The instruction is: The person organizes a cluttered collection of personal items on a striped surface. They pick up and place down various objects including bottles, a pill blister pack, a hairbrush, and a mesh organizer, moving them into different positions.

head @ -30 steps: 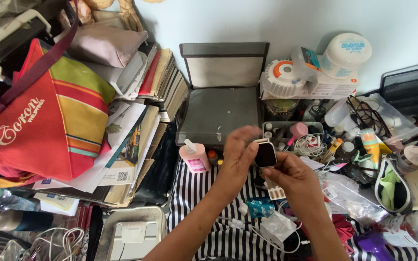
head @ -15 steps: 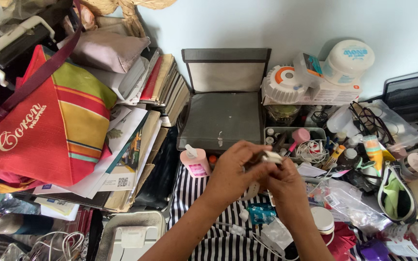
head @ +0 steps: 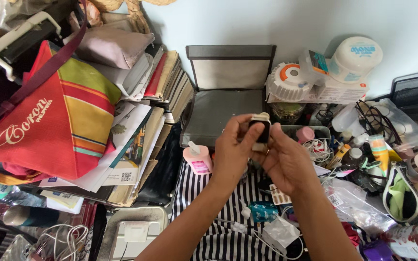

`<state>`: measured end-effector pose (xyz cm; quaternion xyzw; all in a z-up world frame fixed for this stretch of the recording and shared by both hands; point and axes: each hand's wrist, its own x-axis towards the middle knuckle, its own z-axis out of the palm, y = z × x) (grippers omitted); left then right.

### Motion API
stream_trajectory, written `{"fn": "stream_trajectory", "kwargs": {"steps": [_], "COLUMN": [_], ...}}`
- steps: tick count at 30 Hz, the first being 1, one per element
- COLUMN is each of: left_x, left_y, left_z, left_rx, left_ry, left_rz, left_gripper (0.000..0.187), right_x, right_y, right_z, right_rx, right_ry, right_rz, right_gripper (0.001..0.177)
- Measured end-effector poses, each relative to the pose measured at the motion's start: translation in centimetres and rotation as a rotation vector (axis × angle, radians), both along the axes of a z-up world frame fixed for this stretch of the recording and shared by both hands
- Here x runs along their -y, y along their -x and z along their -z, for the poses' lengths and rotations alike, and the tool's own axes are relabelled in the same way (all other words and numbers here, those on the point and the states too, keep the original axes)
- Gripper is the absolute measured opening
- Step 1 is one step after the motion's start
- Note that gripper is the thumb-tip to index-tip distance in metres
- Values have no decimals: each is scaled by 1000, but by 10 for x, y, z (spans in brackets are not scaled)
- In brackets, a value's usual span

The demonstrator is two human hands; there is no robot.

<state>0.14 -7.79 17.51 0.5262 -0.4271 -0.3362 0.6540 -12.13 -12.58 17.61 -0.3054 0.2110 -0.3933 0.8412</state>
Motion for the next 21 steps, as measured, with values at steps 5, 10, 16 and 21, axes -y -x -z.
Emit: {"fn": "stream_trajectory", "kwargs": {"steps": [5, 10, 16, 21], "left_x": [29, 36, 46, 67], "left_y": [-15, -18, -28, -45], "left_z": [11, 42, 111, 133], "left_rx": [-10, -157, -845, -987], "left_ry": [-94, -355, -496, -458], "left_rz": [-26, -139, -221, -216], "left_gripper": [46, 56, 85, 73], "right_x": [21, 42, 43, 41], "right_y": [-11, -15, -9, -8], "right_z": [17, 28, 35, 49], "right_rx": [-290, -541, -566, -515], "right_ry": [318, 356, 336, 276], "right_rz": [1, 173, 288, 324], "right_gripper": [33, 25, 20, 22]}}
